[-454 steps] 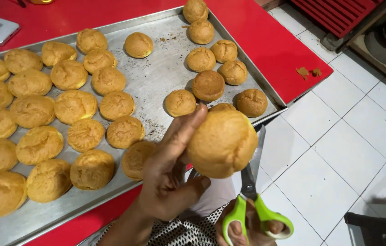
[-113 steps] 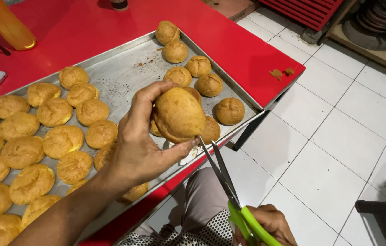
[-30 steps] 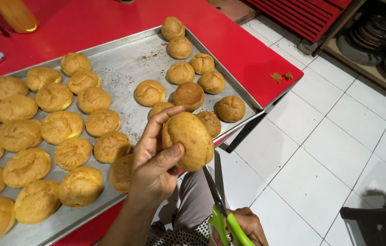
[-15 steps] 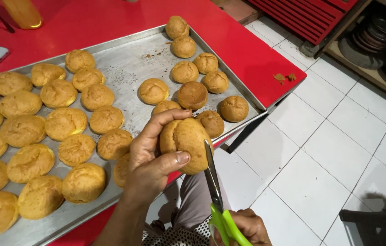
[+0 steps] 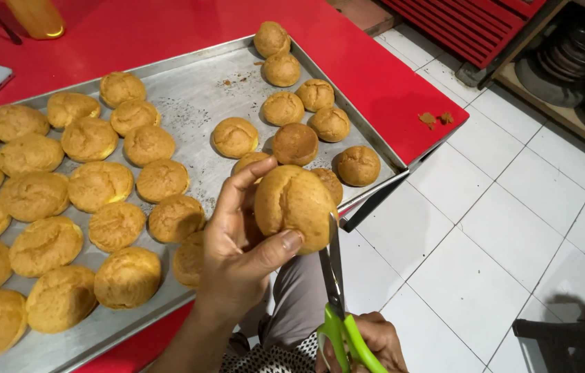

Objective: Using scissors to cut a slit into baked cream puffs on a baking tray to prepare them for filling.

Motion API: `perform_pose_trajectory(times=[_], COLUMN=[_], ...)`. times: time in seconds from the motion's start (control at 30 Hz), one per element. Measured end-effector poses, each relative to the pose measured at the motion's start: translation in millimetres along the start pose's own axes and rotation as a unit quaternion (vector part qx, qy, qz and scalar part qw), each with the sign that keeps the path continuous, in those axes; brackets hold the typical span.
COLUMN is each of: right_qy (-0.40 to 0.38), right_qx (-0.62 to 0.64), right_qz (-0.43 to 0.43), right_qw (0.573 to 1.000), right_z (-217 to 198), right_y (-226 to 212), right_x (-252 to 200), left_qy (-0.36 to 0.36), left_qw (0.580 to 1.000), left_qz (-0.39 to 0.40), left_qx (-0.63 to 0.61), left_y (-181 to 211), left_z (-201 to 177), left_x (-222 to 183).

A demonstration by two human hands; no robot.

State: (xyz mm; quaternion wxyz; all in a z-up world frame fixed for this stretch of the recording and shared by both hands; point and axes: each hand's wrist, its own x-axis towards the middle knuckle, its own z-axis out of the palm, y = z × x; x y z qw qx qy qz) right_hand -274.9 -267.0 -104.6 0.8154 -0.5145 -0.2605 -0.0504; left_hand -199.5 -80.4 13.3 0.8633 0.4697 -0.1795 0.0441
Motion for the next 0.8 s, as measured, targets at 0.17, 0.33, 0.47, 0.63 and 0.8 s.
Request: perform_pose_trajectory(times=[0.17, 0.33, 0.47, 0.63, 0.8], right_qy=[-0.005, -0.025, -0.023, -0.029, -0.044], right_qx=[-0.033, -0.022, -0.033, 0.002, -0.004], right_qz=[0.034, 0.014, 0.036, 0.047, 0.057], right_qw=[0.999, 0.999, 0.999, 0.998, 0.997], right_z=[-0.6, -0.8, 6.6, 6.5, 9.2], right_y=[-3.3, -0.4, -5.3, -2.3, -7.4], right_x=[1.8, 2.9, 5.9, 3.3, 10.4], left_qy=[0.024, -0.004, -0.007, -0.040, -0.049], left_qw=[1.000, 0.996, 0.992, 0.976, 0.973], left_qz=[-0.009, 0.001, -0.005, 0.042, 0.061], left_qx=[0.003, 0.086, 0.129, 0.212, 0.217], left_y=[0.7, 2.9, 11.5, 16.4, 17.2], left_z=[-7.2, -15.5, -19.6, -23.2, -28.1], left_x=[1.7, 1.5, -0.2, -0.5, 1.1])
